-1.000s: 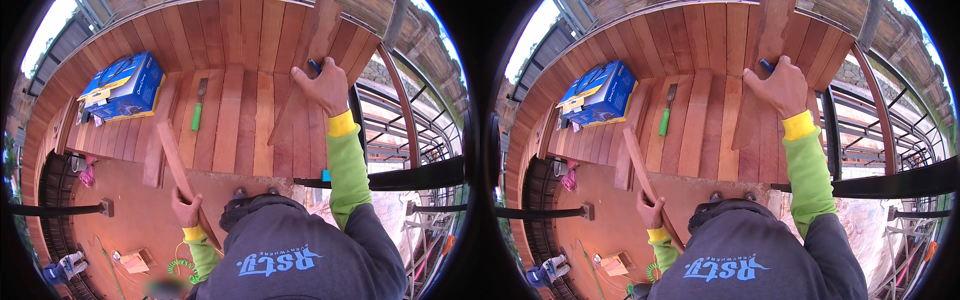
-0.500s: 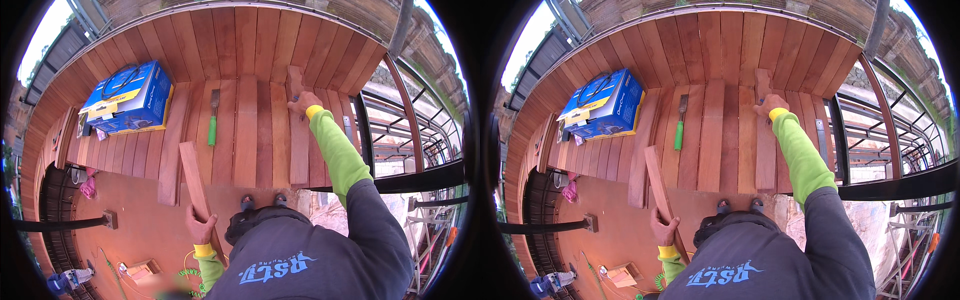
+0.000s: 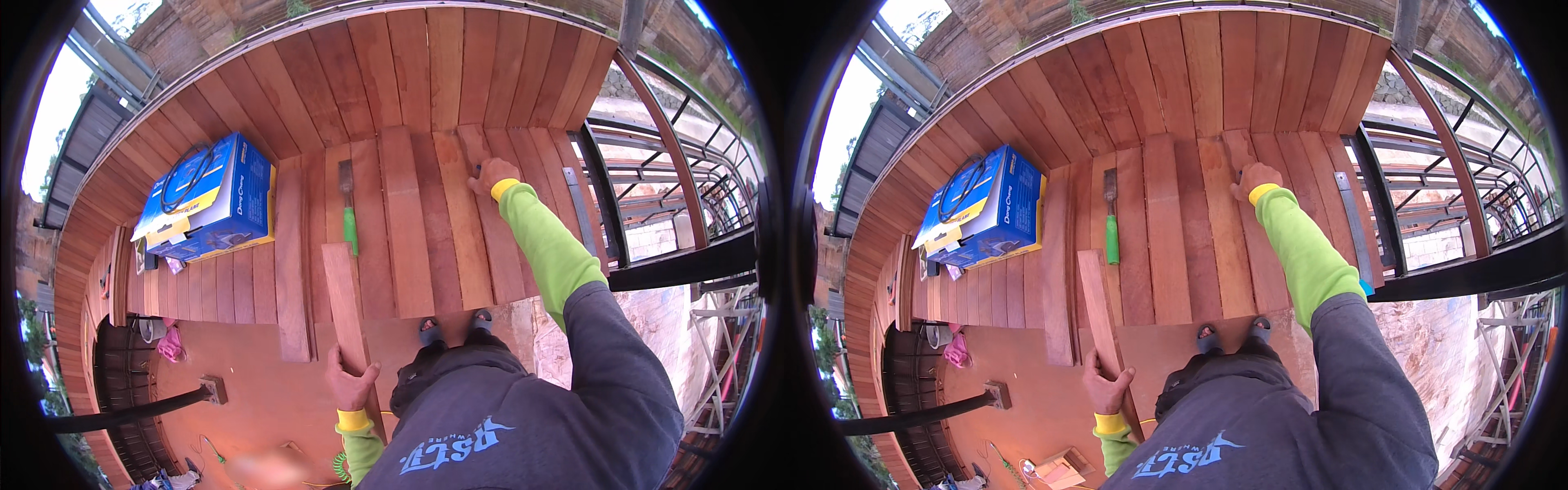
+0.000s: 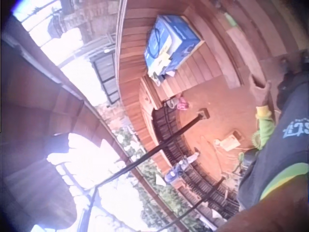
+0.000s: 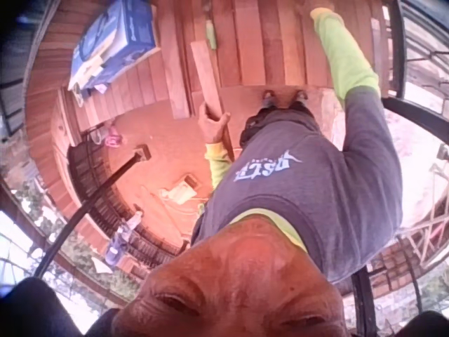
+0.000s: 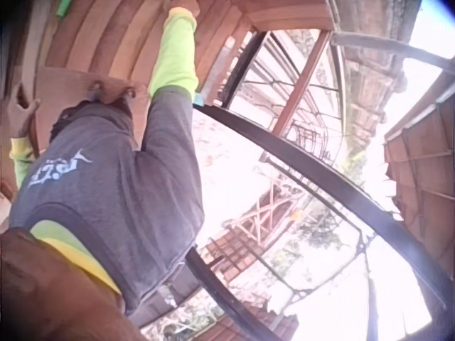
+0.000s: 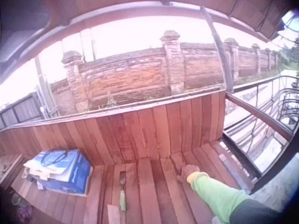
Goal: The person positions wooden planks on a curved wooden ceiling, aligns them with existing planks, and marks the wood using a pencil and a metal square. The person repeatedly adjusts the plank position and marks along the edges.
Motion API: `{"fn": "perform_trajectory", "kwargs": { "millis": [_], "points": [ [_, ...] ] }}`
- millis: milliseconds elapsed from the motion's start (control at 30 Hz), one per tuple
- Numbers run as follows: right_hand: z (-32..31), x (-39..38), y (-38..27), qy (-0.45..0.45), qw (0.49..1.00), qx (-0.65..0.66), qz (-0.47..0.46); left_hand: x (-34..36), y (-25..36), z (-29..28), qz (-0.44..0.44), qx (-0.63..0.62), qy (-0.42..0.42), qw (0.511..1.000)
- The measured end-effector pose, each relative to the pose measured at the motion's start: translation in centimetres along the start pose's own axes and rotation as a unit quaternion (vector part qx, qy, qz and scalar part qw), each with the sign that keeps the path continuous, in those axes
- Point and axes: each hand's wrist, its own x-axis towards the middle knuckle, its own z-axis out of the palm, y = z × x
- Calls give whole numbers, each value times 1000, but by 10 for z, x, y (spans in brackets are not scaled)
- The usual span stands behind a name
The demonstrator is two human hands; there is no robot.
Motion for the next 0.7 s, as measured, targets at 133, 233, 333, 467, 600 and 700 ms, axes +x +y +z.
{"fn": "perform_trajectory", "kwargs": {
  "millis": [133,233,333,467,600,700],
  "points": [
    [-2,-15,6,48,998,50,3,2,16,12,5,-14,-37,999],
    [13,-43,9,179,970,160,42,11,31,30,8,-49,-75,996],
    [43,-109,8,224,881,407,-94,38,60,61,13,-27,-83,996],
    [61,-212,16,88,822,525,-203,87,112,125,4,-146,-160,976],
    [106,-267,42,-5,756,601,-258,114,146,212,21,-60,-135,989],
    [87,-291,62,-48,761,598,-246,124,132,259,14,49,-65,997]
  ]
}}
